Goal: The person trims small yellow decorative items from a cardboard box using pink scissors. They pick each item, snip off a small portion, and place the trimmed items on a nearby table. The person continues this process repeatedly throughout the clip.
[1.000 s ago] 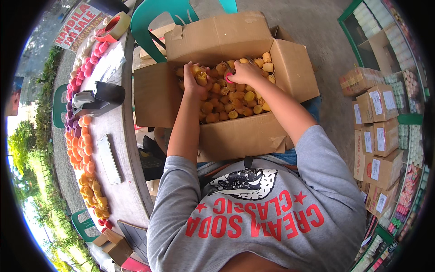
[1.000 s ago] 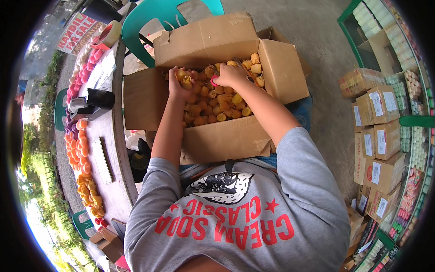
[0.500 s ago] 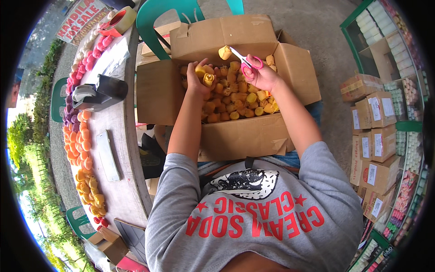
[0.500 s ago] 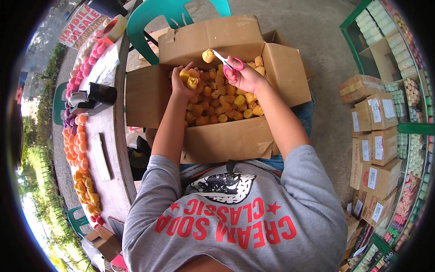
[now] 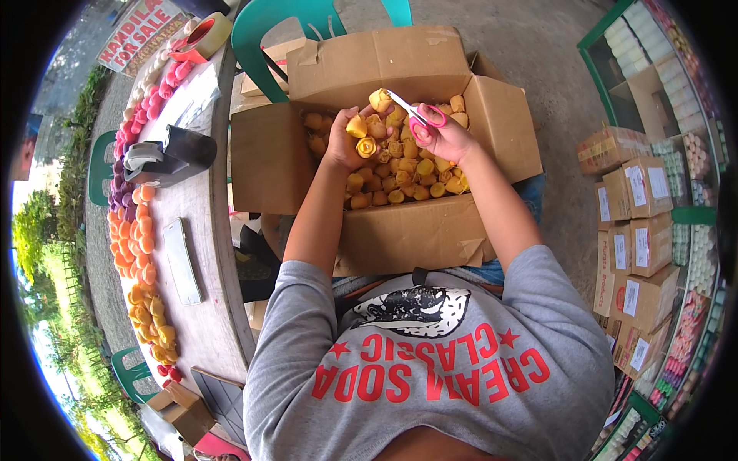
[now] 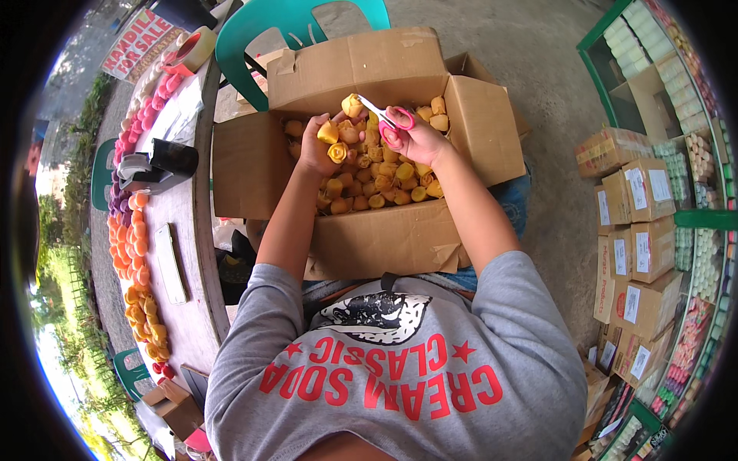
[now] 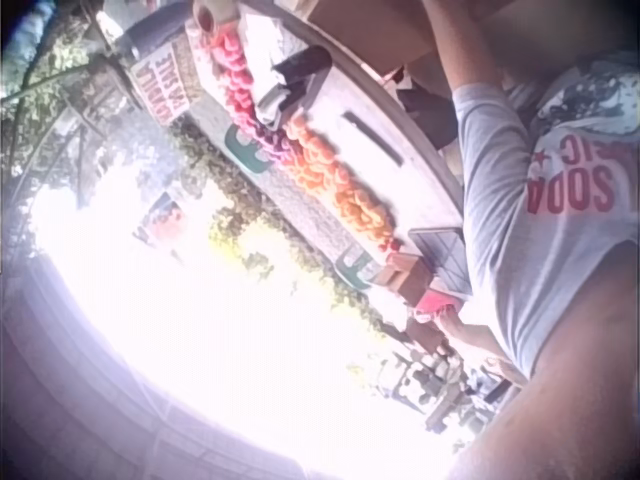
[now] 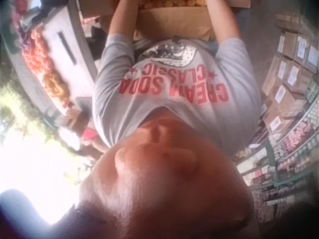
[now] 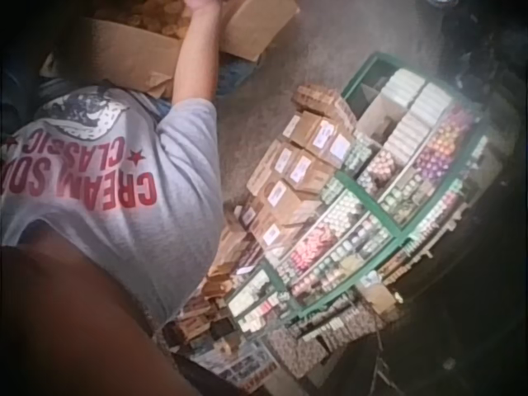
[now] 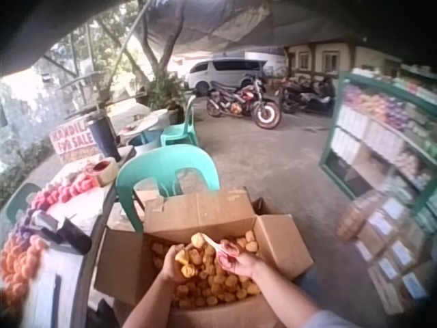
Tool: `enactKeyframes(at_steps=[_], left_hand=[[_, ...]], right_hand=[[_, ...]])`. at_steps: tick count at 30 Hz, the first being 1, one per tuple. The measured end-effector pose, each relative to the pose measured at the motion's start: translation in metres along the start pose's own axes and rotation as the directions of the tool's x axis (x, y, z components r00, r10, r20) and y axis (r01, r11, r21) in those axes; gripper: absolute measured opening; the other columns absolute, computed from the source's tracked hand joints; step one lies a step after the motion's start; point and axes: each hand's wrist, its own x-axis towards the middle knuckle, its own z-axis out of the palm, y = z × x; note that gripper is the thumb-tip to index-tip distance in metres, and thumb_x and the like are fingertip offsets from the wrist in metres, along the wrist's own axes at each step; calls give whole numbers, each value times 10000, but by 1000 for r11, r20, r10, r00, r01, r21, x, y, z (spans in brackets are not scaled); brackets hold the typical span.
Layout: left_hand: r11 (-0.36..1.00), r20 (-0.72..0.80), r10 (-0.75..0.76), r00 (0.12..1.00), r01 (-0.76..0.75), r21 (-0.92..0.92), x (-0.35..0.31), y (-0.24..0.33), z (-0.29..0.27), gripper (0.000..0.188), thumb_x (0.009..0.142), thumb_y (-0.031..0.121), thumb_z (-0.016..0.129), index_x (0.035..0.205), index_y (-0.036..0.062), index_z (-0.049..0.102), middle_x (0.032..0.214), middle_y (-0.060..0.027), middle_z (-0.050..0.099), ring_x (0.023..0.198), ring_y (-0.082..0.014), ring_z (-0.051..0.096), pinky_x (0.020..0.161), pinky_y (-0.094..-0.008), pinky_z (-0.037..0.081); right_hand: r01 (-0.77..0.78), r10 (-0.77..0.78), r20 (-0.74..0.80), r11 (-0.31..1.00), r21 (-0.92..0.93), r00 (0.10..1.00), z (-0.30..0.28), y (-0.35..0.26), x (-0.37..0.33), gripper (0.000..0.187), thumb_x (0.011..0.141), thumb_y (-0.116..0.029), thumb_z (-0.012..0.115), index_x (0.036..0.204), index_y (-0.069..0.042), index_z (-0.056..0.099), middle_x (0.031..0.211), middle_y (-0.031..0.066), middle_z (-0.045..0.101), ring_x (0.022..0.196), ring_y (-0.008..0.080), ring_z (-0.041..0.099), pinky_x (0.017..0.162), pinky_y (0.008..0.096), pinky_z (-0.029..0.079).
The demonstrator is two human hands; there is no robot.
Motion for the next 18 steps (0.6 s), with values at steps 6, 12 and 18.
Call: enactKeyframes(at_steps=[6,12,18], left_hand=[[993,-119,84,989,-73,96,2,-1,-3,526,841,408,440,1306,161,441,1159,-45,544,932,-196,580,566,-303,480],[983,-270,67,960,-18,182,3,-8,-1,389,850,375,496,1154,133,503,1093,-69,572,924,-207,592,570,-316,485],[997,-303,-15,953,35,62,6,-8,-11,450,837,507,537,1097,139,533,995,-87,609,887,-209,619,581,-315,466]], right_hand=[[5,-22,-103,987,-162,994,-6,4,4,289,900,-368,603,826,-116,482,668,-28,496,571,50,475,520,171,373],[-74,17,-141,912,-404,990,0,9,2,296,898,-379,606,873,-116,472,666,-30,494,563,49,459,520,177,368],[-83,36,-104,866,-493,994,4,14,2,258,919,-334,582,892,-111,456,669,-19,505,564,54,478,522,183,386]])
